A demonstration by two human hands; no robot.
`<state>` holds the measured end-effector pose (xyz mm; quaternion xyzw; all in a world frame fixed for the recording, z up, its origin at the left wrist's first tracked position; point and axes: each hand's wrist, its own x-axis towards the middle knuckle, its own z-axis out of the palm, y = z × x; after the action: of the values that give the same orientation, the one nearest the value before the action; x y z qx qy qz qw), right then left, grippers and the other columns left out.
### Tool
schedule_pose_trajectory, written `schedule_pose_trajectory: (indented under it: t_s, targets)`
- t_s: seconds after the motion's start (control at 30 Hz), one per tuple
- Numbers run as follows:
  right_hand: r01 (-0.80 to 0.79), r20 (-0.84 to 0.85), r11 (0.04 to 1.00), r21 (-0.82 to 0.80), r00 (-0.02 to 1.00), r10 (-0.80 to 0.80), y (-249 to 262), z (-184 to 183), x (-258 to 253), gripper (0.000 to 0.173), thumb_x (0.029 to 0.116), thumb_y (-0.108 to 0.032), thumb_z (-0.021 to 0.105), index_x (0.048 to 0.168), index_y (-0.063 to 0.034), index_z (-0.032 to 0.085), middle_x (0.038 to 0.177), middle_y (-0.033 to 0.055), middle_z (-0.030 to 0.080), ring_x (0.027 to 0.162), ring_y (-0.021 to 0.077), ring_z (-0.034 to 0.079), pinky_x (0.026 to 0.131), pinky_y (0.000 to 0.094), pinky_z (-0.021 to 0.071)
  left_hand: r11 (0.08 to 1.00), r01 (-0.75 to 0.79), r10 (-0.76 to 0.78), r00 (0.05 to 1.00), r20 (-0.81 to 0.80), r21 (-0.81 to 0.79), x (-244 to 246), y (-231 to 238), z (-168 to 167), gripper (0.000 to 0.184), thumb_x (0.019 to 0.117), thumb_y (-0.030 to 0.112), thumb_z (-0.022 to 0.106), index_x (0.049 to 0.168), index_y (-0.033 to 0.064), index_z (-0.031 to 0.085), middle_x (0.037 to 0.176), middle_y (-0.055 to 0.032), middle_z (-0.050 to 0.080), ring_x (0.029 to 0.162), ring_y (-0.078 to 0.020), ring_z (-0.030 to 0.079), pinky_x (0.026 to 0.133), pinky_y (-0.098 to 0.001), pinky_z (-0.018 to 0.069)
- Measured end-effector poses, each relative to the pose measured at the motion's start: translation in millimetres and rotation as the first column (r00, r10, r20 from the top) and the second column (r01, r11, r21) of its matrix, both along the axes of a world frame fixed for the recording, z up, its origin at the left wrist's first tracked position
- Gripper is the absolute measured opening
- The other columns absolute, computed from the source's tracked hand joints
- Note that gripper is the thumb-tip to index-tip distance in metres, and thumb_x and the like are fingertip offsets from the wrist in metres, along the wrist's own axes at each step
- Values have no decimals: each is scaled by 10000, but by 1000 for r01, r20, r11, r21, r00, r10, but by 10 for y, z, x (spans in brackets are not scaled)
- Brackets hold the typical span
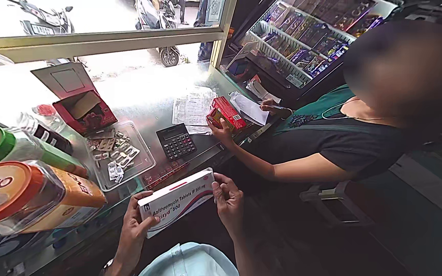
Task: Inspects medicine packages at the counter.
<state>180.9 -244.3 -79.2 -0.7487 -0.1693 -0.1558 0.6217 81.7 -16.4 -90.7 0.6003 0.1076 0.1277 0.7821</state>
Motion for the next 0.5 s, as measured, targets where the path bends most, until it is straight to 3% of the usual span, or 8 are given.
schedule_pose_trajectory:
  t_s: [0.07,0.13,0.27,0.33,0.43,0.5]
  targets:
    - [107,-11,985,-133,994,-110,-124,67,296,384,1002,-143,547,1321,55,630,590,-51,528,437,25,451,429,216,442,994,31,-26,999,-45,108,-166,-43,-101,654,706,18,715,1317,79,491,1112,27,712,965,-88,714,805,-265,621]
    - [141,-67,921,-364,982,-178,-188,78,628,487,1018,-192,521,1460,12,533,605,-19,537,471,101,495,486,301,484,987,59,-44,994,-102,147,-277,-86,-197,692,692,-45,706,1338,36,473,1150,9,696,993,-84,706,835,-272,617]
    - [95,-165,677,-730,936,-310,45,220,1039,582,1054,-260,482,1587,-52,369,850,133,705,770,307,683,727,504,545,981,96,-66,982,-177,168,-387,-154,-269,721,688,-89,696,1360,-15,449,1201,-39,675,1030,-92,697,877,-283,609]
    - [47,-202,594,-803,917,-345,242,284,1194,603,1054,-272,460,1611,-89,316,945,161,732,880,349,712,779,532,544,978,98,-67,983,-172,183,-405,-169,-269,721,692,-80,700,1365,-30,447,1226,-54,666,1052,-100,692,893,-289,605]
    - [-24,-269,563,-826,895,-356,490,303,1450,697,1031,-248,483,1636,-62,191,998,193,723,946,377,708,809,542,542,978,81,-51,987,-155,194,-424,-191,-238,716,700,-82,701,1364,-32,437,1222,-50,666,1057,-94,690,901,-287,603]
    - [63,-180,561,-825,913,-367,590,159,1657,705,993,-229,539,1600,-12,255,988,199,713,912,373,706,761,529,556,975,77,-44,987,-157,209,-428,-203,-213,717,701,-88,693,1366,-36,430,1222,-47,661,1059,-86,684,909,-277,596]
